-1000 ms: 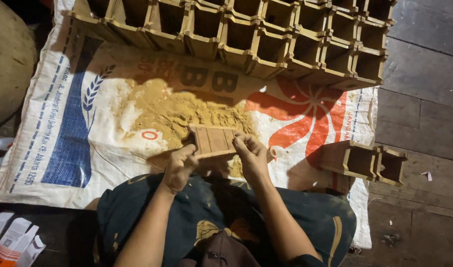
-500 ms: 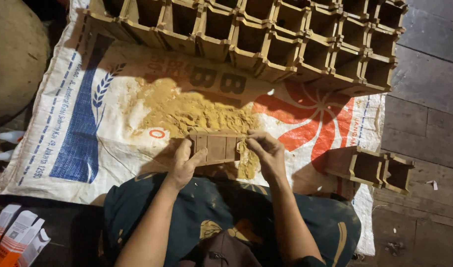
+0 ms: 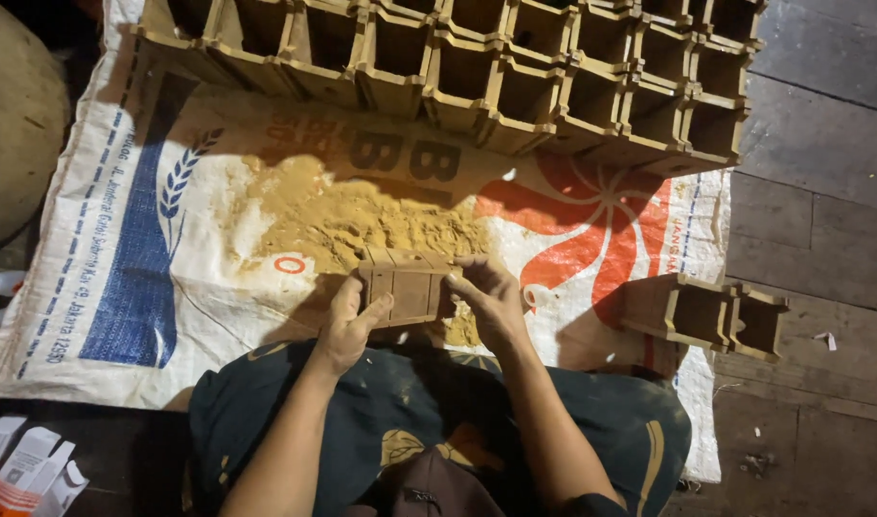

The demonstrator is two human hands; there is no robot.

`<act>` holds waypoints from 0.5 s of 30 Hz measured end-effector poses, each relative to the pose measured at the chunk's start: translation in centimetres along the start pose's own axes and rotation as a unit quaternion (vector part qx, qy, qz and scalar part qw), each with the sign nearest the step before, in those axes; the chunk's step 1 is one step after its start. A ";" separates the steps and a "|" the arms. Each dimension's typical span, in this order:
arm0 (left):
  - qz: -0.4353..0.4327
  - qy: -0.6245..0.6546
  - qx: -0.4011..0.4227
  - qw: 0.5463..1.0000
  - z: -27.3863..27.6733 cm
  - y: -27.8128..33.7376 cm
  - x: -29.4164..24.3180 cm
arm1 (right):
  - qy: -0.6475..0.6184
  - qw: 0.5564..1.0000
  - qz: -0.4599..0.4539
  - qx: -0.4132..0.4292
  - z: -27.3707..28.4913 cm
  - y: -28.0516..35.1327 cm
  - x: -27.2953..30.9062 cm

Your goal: A person is seen sitting on the floor, picking up small wooden boxes, coating them with sawdust, and then neatly arranging them in a large grid on a sack.

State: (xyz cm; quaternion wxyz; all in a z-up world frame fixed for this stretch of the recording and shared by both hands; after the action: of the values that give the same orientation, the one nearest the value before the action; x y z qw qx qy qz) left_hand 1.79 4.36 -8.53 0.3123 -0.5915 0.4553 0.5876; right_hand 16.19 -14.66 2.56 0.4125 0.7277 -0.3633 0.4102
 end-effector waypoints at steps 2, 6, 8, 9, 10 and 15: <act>0.003 0.001 0.002 1.000 0.7 -0.1 2.4 | 0.004 1.000 0.009 0.006 -0.6 0.2 0.8; 0.012 0.006 0.001 1.000 0.2 0.1 -0.3 | -0.010 1.000 0.005 0.020 -1.2 0.8 2.1; 0.016 0.008 0.002 1.000 0.4 0.1 0.4 | -0.051 0.998 -0.017 0.035 -1.0 0.6 2.1; 0.016 0.009 0.002 1.000 0.6 0.1 1.4 | -0.050 0.998 -0.018 0.036 -1.0 0.6 1.9; 0.013 0.009 0.001 1.000 0.9 0.0 2.4 | -0.041 0.999 -0.007 0.027 -0.9 0.5 1.8; -0.007 0.002 0.003 1.000 -0.4 0.0 0.9 | -0.027 1.000 0.006 0.004 -0.8 0.5 1.2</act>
State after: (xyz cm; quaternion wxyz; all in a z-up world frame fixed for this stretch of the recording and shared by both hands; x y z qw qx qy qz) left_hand 1.87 3.83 -9.33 0.3172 -0.5951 0.4537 0.5825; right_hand 16.01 -14.36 4.10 0.3971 0.7379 -0.3767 0.3948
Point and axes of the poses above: each hand's wrist, its own y-axis away from the middle knuckle, its own z-axis out of the back of the hand, x = y × z, the point moved 6 cm from there along -y, towards the middle knuckle, and after that the axes turned 1 degree about y, right-handed, at the moved point
